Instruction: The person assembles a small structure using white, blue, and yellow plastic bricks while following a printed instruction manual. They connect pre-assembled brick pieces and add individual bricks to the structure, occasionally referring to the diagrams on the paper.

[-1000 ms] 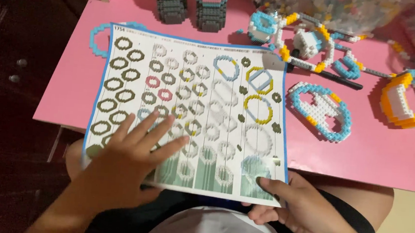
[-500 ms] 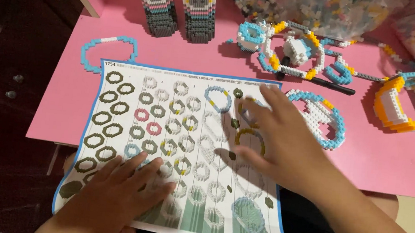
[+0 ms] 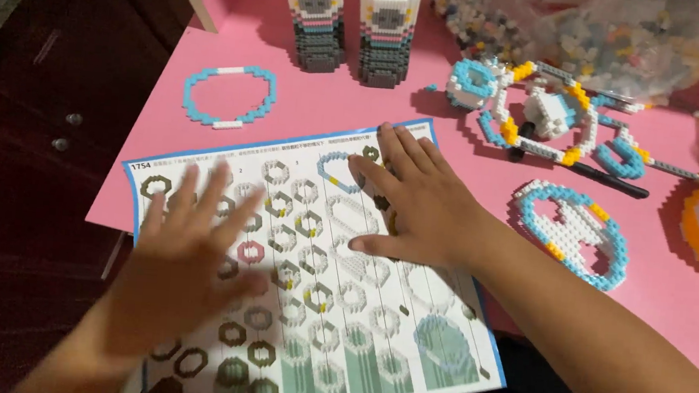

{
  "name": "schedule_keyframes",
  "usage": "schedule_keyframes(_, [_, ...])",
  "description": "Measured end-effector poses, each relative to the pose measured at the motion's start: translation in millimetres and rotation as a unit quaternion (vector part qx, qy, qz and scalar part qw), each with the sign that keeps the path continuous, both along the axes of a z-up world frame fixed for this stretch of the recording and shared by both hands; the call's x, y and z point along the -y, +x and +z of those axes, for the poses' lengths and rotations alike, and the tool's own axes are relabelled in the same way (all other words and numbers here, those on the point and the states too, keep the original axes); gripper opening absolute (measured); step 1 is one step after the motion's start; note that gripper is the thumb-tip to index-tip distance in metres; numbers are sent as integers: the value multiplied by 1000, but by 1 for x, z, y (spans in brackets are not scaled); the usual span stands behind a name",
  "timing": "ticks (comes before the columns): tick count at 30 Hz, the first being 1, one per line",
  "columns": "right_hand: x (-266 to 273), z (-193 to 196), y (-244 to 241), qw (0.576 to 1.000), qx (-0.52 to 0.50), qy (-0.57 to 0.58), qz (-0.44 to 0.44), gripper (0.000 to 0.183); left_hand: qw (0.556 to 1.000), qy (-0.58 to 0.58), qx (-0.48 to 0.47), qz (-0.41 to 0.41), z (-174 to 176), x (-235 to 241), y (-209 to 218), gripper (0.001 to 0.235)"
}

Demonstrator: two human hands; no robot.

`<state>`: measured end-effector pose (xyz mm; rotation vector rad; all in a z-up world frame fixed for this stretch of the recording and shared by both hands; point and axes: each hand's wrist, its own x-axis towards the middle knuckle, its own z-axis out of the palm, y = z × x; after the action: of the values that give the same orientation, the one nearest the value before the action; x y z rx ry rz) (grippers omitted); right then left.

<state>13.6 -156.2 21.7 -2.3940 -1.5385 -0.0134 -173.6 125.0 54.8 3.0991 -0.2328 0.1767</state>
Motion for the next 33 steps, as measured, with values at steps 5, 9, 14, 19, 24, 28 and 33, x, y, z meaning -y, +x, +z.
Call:
schedule_keyframes(5, [-12,-1,13,1000,0,-8,-17,104,981,-5,-144,127,-19,-25,39,95])
schedule_keyframes(9, [-8,2,21,999,-14,-28,-34,105,977,7,-181,109,-10,-26,62,96])
schedule_keyframes(14, [-1,2,22,995,-11,-47,-92,106,980,16,-182,85,-6,-26,89,94])
schedule_keyframes(19, [13,-10,35,992,83,10,-93,102,982,-10,-179,65,-1,-18,112,92])
schedule_keyframes(24, [16,6,40,986,12,-76,-147,106,975,-23,-208,71,6,-9,131,92])
schedule_keyframes(28, [22,8,47,984,10,-83,-159,107,977,-18,-204,58,5,-4,143,92])
schedule_keyframes(33, [22,12,47,979,27,-103,-173,105,976,-25,-208,60,9,4,153,92])
